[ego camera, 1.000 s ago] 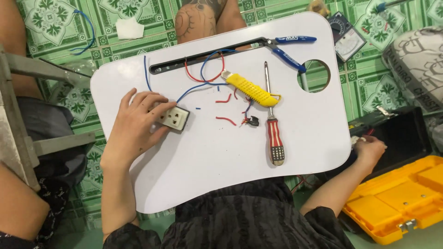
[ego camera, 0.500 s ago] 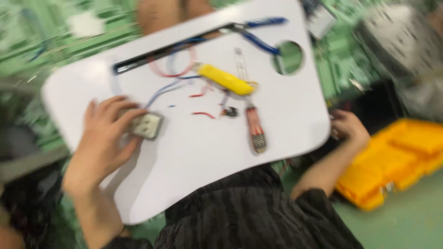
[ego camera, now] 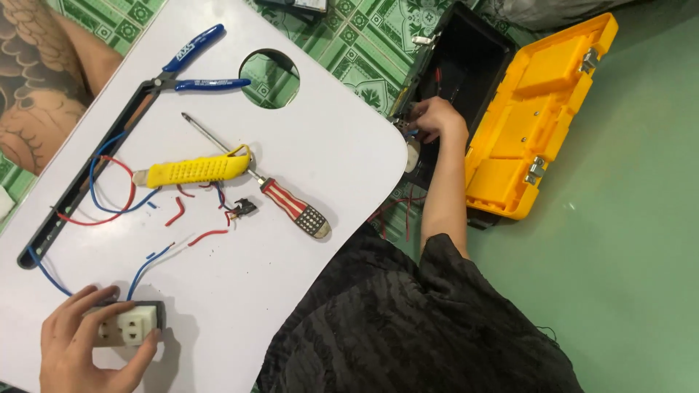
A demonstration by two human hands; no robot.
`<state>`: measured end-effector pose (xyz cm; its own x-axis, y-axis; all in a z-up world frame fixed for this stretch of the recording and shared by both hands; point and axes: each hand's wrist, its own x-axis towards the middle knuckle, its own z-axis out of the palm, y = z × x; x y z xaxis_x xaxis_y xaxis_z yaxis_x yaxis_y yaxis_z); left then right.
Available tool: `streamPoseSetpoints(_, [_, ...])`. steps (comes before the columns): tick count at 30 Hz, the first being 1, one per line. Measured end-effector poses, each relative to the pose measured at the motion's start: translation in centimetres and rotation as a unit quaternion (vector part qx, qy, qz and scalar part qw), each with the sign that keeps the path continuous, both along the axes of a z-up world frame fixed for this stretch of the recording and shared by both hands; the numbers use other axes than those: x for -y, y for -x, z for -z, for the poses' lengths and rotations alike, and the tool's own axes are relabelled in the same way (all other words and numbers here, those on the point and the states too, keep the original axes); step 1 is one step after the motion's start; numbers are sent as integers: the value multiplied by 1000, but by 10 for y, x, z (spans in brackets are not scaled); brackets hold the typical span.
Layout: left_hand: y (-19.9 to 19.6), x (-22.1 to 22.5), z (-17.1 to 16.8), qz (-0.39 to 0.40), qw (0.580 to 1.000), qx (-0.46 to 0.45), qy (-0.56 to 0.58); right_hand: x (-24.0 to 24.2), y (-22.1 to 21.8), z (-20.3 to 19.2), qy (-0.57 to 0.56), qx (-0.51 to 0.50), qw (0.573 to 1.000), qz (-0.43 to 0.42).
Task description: Assembling an electrical switch and outlet unit by stripping wires and securing them into terminals using a screwdriver and utility knife.
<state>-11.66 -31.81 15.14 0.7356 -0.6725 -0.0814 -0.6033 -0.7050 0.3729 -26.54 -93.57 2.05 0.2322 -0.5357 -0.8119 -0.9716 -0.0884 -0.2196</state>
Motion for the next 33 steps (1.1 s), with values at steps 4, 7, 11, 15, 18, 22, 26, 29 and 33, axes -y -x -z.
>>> streamPoseSetpoints(4, [-1,3,-2,-5,1000,-7,-1,2,-1,10,24,-32,998,-52])
streamPoseSetpoints(7, [0,7,-7,-5,1000,-12,4,4,-2,2,3,-23,999,-36])
streamPoseSetpoints(11, [1,11,-11,-12,1000,-13,16,22,15,4,-36,8,999,-40])
streamPoseSetpoints(15, [-3,9,-5,-27,999,-21,0,38,35,-52,102,16,994,-44])
streamPoseSetpoints(18, [-4,13,-5,-42,999,-25,0,13,53,-144,359,197,899,-156])
streamPoseSetpoints(22, [-8,22,-3,-17,999,38,29,-49,2,-229,487,527,625,-307])
streamPoseSetpoints(26, [-10,56,-48,10,992,99,76,-100,-70,-237,512,705,267,-411])
streamPoseSetpoints(29, [-14,79,-65,6,968,1,250,-142,-107,-215,454,735,156,-478])
streamPoseSetpoints(33, [-23,103,-43,6,859,-152,489,-196,-144,-187,387,771,57,-502])
